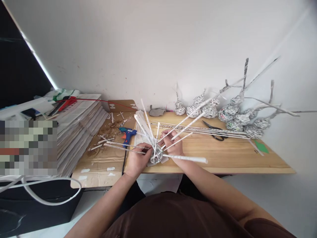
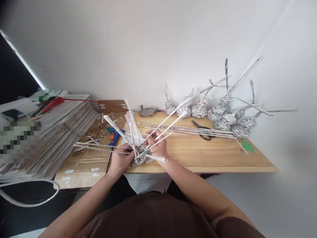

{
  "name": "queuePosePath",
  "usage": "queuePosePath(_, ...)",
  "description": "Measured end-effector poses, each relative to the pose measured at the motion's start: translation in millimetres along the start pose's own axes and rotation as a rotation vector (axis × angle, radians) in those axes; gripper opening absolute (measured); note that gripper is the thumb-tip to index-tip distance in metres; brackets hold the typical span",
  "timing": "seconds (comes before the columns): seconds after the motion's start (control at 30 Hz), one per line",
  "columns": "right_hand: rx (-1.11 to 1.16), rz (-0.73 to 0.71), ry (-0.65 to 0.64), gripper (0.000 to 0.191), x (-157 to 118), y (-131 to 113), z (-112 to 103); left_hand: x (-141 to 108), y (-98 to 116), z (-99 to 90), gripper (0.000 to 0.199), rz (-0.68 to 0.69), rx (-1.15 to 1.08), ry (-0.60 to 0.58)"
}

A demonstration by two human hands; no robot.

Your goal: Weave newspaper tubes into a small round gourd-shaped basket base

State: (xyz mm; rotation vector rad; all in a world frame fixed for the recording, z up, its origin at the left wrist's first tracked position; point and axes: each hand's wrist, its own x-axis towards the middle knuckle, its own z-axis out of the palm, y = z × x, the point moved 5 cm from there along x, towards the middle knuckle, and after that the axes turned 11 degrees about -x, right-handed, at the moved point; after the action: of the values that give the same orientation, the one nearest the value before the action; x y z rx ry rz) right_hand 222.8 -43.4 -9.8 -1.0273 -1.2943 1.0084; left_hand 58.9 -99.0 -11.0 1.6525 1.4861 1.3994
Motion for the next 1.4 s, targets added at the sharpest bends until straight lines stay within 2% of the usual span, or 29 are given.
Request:
queuePosePath(0.13, -0.164, 0.087, -0.056, 0.021, -15, 8, -1, 1, 3, -2.8, 0.009, 0.038, 0.071, 0.014)
queuePosePath(0.27, -0.241, 0.084, -0.132, 0.018, -28, 8, 1, 0, 11, -2.7, 0.011, 0.098, 0.112, 0.006)
queuePosePath(0.37, -0.322, -0.017, -0.143, 0.022, -34, 0, 1, 1, 16, -1.8, 0.013, 0.145, 0.161, -0.011)
queuePosePath(0.5, -0.525, -0.167, -0.164, 0.029, -38, -11, -2, 1, 14, -0.9, 0.011, 0.14, 0.165, -0.035)
queuePosePath(0.6, -0.695, -0.282, -0.215, 0.028, -41, -19, -5, 2, 9, -0.6, 0.015, 0.039, 0.135, -0.039)
queuePosePath(0.7, -0.803, -0.442, -0.289, 0.036, -46, -26, -6, 4, 8, 0.5, 0.02, -0.056, 0.168, -0.044)
queuePosePath(0.83, -0.95, -0.571, -0.336, 0.045, -48, -22, -10, 7, 11, 4.6, 0.019, -0.128, 0.137, -0.086)
queuePosePath(0.93, -1.011, -0.545, -0.313, 0.042, -47, -15, -13, 8, 10, 6.5, 0.02, -0.162, 0.099, -0.089)
queuePosePath(1.1, -0.957, -0.473, -0.286, 0.034, -46, -14, -17, 5, 8, 7.7, 0.022, -0.16, 0.081, -0.079)
queuePosePath(1.27, -0.987, -0.413, -0.265, 0.032, -42, -11, -22, 5, 12, 9.0, 0.022, -0.075, 0.087, -0.109)
queuePosePath(1.4, -1.123, -0.43, -0.313, 0.029, -35, -12, -23, 5, 12, 9.7, 0.021, -0.041, 0.079, -0.111)
